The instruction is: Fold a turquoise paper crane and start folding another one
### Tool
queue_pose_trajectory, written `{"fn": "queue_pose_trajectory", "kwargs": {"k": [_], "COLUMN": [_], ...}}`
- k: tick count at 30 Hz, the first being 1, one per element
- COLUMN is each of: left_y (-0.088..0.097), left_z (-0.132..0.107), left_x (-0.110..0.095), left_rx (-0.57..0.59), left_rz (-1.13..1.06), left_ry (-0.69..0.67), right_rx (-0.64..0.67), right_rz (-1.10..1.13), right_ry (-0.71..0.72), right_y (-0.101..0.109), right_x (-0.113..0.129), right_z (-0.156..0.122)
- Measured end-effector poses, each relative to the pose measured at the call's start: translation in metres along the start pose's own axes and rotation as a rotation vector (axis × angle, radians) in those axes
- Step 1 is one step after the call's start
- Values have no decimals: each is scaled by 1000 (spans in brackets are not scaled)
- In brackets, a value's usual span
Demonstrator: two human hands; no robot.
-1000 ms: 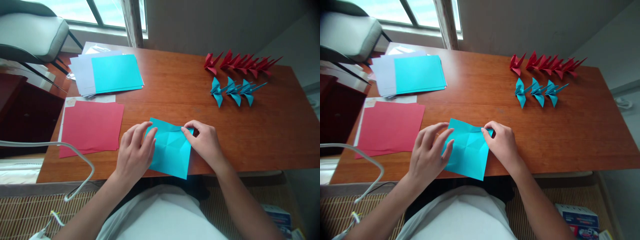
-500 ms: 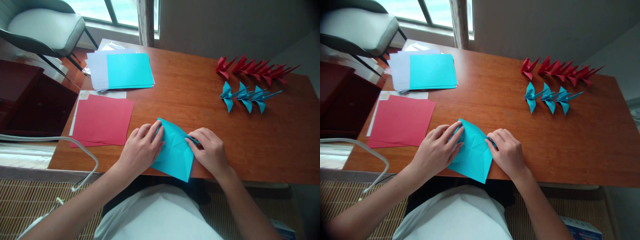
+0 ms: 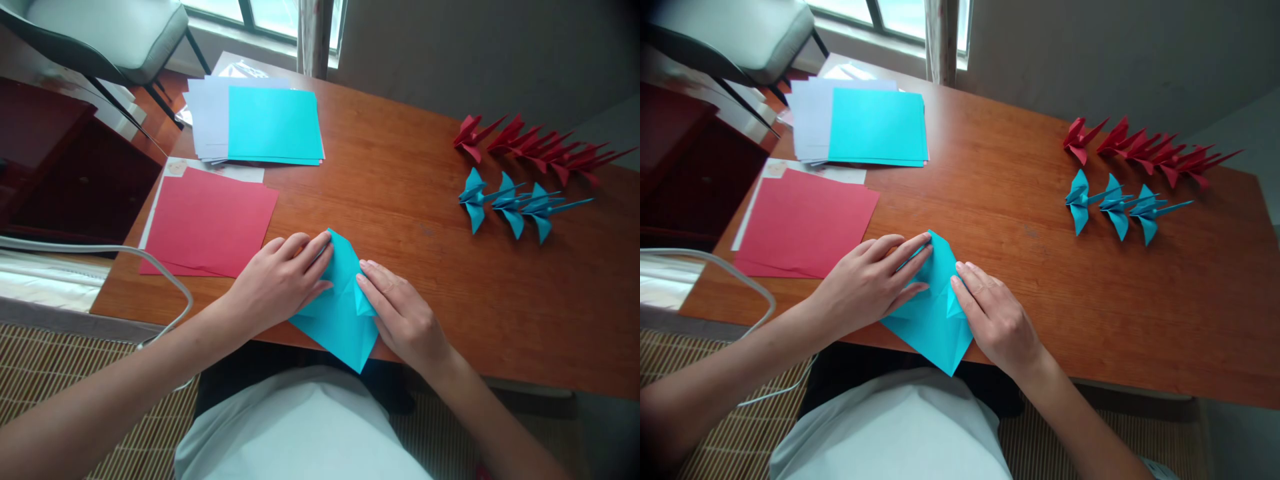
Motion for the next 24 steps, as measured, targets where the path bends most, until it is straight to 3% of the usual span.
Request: {"fn": "queue_pose_trajectory", "kwargs": {"k": [13, 24], "left_y": [-6, -3], "left_z": [2, 2], "left_x": [4, 3], "left_rx": [85, 77], "left_rz": [63, 67], "left_ry": [-12, -9], "right_rx": [85, -10], "right_rz": [-75, -115], "right_ry": [168, 282], "right_y": [-4, 8], "right_x": [14, 27], "right_z": [3, 8]}}
Point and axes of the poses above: each hand's wrist, its own z-axis towards the middle knuckle, its own y-axis out of the back of the hand, x = y × z, the point moved 9 cm from there along z, towards the middle knuckle, and after that the axes turned 3 degrees about -z, right-handed, at the moved point
